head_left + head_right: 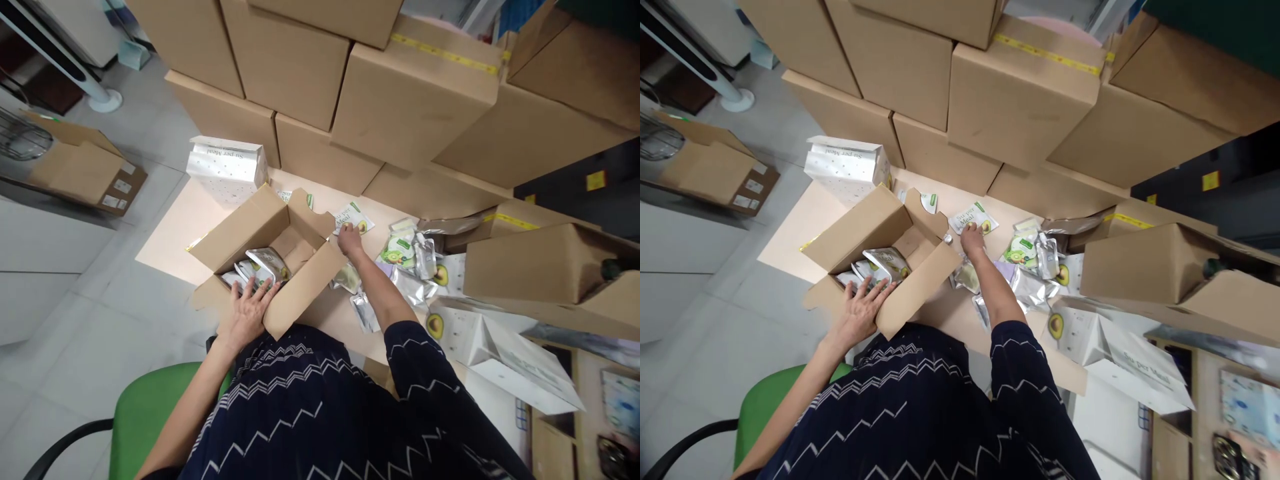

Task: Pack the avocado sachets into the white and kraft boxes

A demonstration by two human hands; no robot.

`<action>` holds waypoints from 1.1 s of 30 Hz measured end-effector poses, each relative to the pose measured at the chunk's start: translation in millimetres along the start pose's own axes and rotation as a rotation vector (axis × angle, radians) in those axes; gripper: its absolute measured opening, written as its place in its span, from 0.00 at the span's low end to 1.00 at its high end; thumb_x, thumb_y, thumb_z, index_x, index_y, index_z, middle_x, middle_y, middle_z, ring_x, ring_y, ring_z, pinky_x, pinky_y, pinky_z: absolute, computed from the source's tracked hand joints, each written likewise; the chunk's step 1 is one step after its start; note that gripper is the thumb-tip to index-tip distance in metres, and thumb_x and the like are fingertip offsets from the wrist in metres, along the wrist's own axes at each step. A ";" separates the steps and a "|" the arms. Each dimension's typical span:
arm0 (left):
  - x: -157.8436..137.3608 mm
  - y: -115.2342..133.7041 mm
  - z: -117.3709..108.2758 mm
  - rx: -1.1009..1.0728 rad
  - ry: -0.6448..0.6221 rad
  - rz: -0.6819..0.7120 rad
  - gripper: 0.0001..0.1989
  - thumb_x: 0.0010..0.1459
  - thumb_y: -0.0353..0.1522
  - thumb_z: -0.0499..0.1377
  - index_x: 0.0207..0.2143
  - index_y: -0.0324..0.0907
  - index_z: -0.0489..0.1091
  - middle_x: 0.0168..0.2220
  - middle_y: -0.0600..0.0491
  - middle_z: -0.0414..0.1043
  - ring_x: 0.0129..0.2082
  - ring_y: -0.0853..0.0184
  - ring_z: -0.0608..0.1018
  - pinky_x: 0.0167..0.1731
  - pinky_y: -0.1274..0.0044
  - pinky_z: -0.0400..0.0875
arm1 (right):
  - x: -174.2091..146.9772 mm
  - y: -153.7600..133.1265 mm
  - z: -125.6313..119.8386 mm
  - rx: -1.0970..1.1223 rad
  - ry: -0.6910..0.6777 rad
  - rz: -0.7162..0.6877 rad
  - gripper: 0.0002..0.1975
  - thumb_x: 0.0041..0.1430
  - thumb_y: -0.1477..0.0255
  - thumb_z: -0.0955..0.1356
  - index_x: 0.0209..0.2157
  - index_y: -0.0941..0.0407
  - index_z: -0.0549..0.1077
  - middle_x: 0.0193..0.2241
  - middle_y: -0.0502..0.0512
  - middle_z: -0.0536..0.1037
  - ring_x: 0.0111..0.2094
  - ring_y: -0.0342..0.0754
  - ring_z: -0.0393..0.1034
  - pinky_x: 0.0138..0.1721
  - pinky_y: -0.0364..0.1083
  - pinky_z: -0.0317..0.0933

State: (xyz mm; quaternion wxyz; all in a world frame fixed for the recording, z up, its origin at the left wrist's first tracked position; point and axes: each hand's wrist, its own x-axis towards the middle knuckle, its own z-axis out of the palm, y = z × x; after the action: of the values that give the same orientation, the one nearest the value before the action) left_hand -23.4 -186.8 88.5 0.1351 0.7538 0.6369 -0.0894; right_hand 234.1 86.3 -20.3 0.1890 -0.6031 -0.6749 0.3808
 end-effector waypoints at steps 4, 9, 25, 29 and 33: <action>0.1 1.4 -0.6 -0.009 0.008 0.000 0.39 0.56 0.28 0.54 0.71 0.46 0.54 0.70 0.46 0.58 0.69 0.37 0.58 0.62 0.41 0.47 | -5.4 -6.0 -16.2 -0.107 0.147 0.136 0.10 0.52 0.80 0.65 0.23 0.53 0.61 0.33 0.65 0.76 0.44 0.49 0.70 0.54 0.53 0.58; 0.1 4.8 -7.5 -0.016 -0.017 -0.003 0.39 0.57 0.28 0.54 0.71 0.45 0.53 0.70 0.45 0.58 0.69 0.36 0.57 0.62 0.41 0.47 | -19.2 -32.7 -82.8 -0.173 0.415 0.204 0.07 0.60 0.72 0.59 0.30 0.55 0.67 0.28 0.56 0.73 0.40 0.52 0.71 0.49 0.53 0.63; -0.6 8.0 -14.9 -0.058 -0.061 -0.031 0.41 0.55 0.27 0.55 0.72 0.38 0.50 0.69 0.39 0.58 0.70 0.39 0.55 0.64 0.41 0.42 | -100.3 -199.9 -10.5 -0.492 -0.408 -0.321 0.15 0.68 0.71 0.59 0.42 0.61 0.74 0.40 0.66 0.82 0.40 0.53 0.76 0.41 0.47 0.64; -0.9 7.7 -8.5 -0.057 -0.044 -0.026 0.42 0.54 0.26 0.54 0.72 0.37 0.48 0.69 0.38 0.58 0.70 0.43 0.56 0.65 0.42 0.41 | -81.5 -197.6 33.2 -0.561 -0.621 -0.299 0.11 0.64 0.76 0.63 0.39 0.62 0.77 0.43 0.69 0.82 0.43 0.52 0.77 0.39 0.44 0.64; -0.4 6.4 -4.0 -0.043 -0.018 -0.030 0.43 0.54 0.26 0.54 0.72 0.39 0.47 0.72 0.38 0.51 0.70 0.44 0.57 0.66 0.44 0.43 | -71.5 -189.9 52.6 -0.585 -0.816 -0.307 0.10 0.63 0.74 0.65 0.36 0.63 0.78 0.40 0.68 0.83 0.40 0.52 0.78 0.35 0.43 0.64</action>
State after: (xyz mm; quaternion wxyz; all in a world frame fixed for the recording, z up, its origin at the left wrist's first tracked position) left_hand -17.3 -186.9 93.0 0.1558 0.7403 0.6485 -0.0842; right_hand 83.6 6.0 101.7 -0.2122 -0.3274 -0.8523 0.3483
